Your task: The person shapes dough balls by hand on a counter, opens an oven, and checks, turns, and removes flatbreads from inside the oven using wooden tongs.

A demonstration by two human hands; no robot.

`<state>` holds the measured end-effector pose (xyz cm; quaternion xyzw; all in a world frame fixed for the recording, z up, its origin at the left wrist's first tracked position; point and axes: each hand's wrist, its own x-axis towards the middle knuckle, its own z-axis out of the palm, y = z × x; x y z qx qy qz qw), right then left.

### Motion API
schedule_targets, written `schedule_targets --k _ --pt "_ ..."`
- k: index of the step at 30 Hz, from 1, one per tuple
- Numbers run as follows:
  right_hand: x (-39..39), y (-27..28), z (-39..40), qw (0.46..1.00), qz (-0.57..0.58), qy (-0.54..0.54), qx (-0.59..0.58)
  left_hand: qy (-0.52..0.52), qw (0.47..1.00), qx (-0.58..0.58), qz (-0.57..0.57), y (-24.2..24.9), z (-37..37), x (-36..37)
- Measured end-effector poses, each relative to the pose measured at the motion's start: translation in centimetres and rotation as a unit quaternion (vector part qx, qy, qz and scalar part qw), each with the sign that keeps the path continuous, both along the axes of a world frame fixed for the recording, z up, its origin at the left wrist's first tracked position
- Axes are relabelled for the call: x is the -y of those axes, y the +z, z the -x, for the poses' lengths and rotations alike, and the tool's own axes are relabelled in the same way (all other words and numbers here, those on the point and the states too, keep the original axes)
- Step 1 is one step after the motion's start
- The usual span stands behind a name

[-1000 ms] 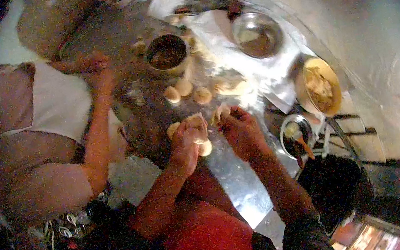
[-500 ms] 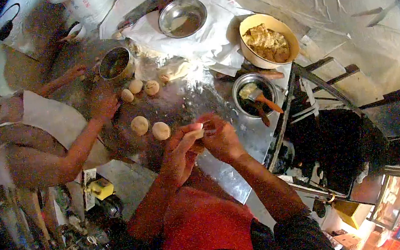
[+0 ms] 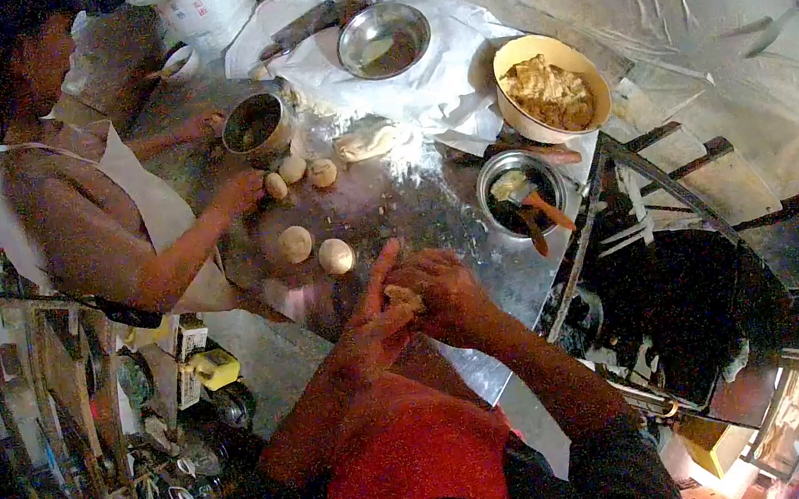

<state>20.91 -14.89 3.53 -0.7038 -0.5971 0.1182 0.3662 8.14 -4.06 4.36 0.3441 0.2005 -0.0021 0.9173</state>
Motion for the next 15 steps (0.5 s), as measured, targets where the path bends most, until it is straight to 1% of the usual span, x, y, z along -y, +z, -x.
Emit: schedule_targets --k 1,2,3,4,5,7,8,10,11,12,13,14,15 --pt "-0.2 -0.7 0.3 0.997 -0.066 -0.013 0.027 0.003 0.999 -0.021 -0.045 0.2 0.1 0.2" --pt "-0.4 -1.0 0.5 0.997 -0.067 -0.011 0.028 0.005 0.999 -0.02 -0.045 0.2 -0.2 -0.1" --pt "-0.7 -1.1 0.8 0.999 -0.042 -0.013 0.005 -0.007 0.981 0.026 -0.193 0.3 -0.5 -0.8" --pt "-0.9 -1.0 1.1 1.0 -0.016 -0.014 -0.02 -0.02 0.94 0.07 -0.335 0.4 -0.6 -1.3" --pt "-0.8 -0.5 1.2 1.0 -0.016 -0.012 -0.021 -0.018 0.939 0.069 -0.336 0.8 -0.4 -1.8" --pt "-0.6 2.1 1.2 0.996 0.069 -0.025 -0.046 -0.085 0.891 0.064 -0.442 1.8 0.2 -2.6" --pt "-0.6 1.7 1.3 0.996 0.07 -0.023 -0.046 -0.084 0.891 0.063 -0.442 1.6 0.3 -2.5" --pt "-1.0 0.3 1.5 0.998 0.055 -0.001 0.039 -0.121 0.815 0.049 -0.564 1.3 0.2 -2.3" --pt "-1.0 0.0 1.5 0.998 0.053 0.004 0.042 -0.116 0.814 0.048 -0.567 1.5 0.2 -2.4" --pt "-0.8 -0.3 1.6 0.999 0.032 -0.002 0.023 -0.079 0.902 0.035 -0.423 2.3 0.3 -2.4" --pt "-0.8 -0.6 1.7 1.0 0.013 -0.007 0.002 -0.04 0.963 0.022 -0.265 2.6 0.4 -2.3" --pt "-1.1 -0.9 1.8 1.0 0.013 -0.003 0.001 -0.036 0.964 0.019 -0.264 2.2 0.4 -2.1" --pt "-1.5 -1.2 2.0 0.999 -0.022 -0.03 0.024 0.021 0.996 -0.002 -0.091 1.5 0.3 -2.0"
